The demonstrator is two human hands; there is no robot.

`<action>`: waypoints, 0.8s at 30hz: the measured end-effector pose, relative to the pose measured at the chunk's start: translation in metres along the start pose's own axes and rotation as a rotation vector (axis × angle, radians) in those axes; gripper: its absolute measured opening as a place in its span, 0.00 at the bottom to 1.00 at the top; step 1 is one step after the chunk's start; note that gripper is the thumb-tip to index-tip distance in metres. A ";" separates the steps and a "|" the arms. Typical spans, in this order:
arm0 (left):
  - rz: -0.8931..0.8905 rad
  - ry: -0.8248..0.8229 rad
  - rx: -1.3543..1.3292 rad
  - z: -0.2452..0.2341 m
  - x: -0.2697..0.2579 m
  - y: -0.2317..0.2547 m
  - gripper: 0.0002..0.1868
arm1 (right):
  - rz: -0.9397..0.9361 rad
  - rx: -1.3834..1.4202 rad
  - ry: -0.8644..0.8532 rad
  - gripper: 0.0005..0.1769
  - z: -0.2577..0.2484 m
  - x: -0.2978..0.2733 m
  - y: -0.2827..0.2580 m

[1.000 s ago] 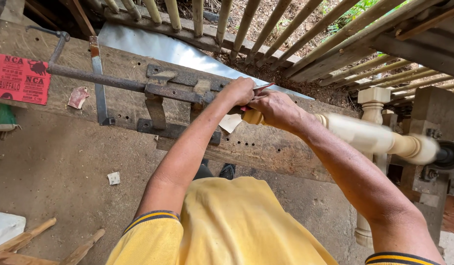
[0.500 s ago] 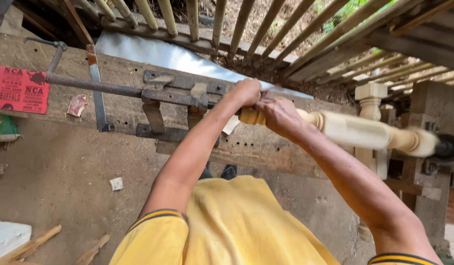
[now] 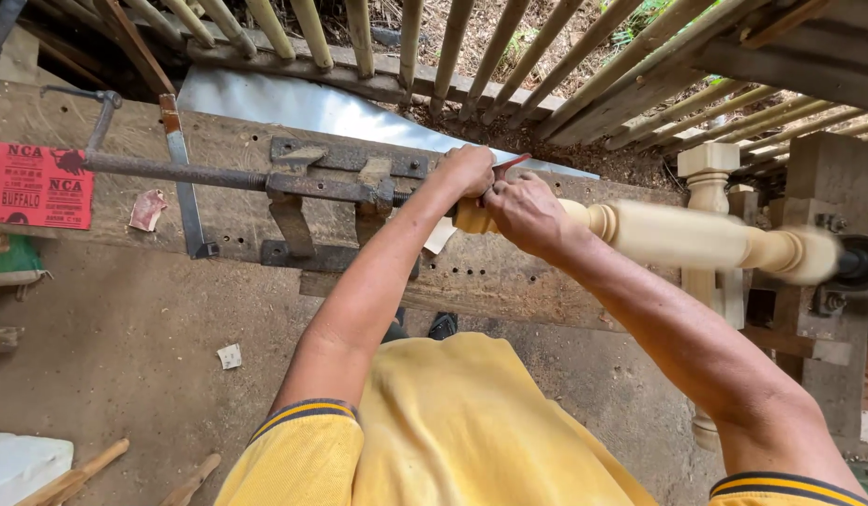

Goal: The person smooths a rotating wooden spindle on a lathe using sandpaper, then switches to a chisel to carve details. They remove the finished piece, place it on a nearby table, and mount a new wooden piece onto the lathe to continue the process.

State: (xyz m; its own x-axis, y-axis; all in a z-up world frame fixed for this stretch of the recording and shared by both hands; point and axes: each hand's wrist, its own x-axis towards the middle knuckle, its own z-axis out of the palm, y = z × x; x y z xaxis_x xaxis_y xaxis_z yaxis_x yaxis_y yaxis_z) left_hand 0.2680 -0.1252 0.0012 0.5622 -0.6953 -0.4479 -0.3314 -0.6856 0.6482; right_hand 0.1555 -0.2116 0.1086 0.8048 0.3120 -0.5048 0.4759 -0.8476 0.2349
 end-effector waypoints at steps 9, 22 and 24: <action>0.000 -0.005 -0.048 -0.009 -0.014 -0.004 0.09 | -0.004 0.280 0.197 0.10 -0.001 -0.004 -0.002; -0.034 0.012 -0.025 -0.003 -0.004 -0.031 0.10 | 0.029 0.330 0.100 0.15 -0.010 0.007 -0.005; -0.021 -0.017 -0.171 -0.019 -0.017 -0.009 0.13 | 0.057 0.382 0.181 0.19 -0.008 -0.003 0.009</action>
State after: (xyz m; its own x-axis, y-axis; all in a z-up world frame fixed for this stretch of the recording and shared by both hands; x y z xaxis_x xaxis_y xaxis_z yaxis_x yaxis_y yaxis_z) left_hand 0.2759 -0.1030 0.0146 0.5540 -0.6858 -0.4719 -0.1856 -0.6543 0.7331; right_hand 0.1596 -0.2166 0.1189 0.8915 0.3013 -0.3384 0.2905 -0.9532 -0.0836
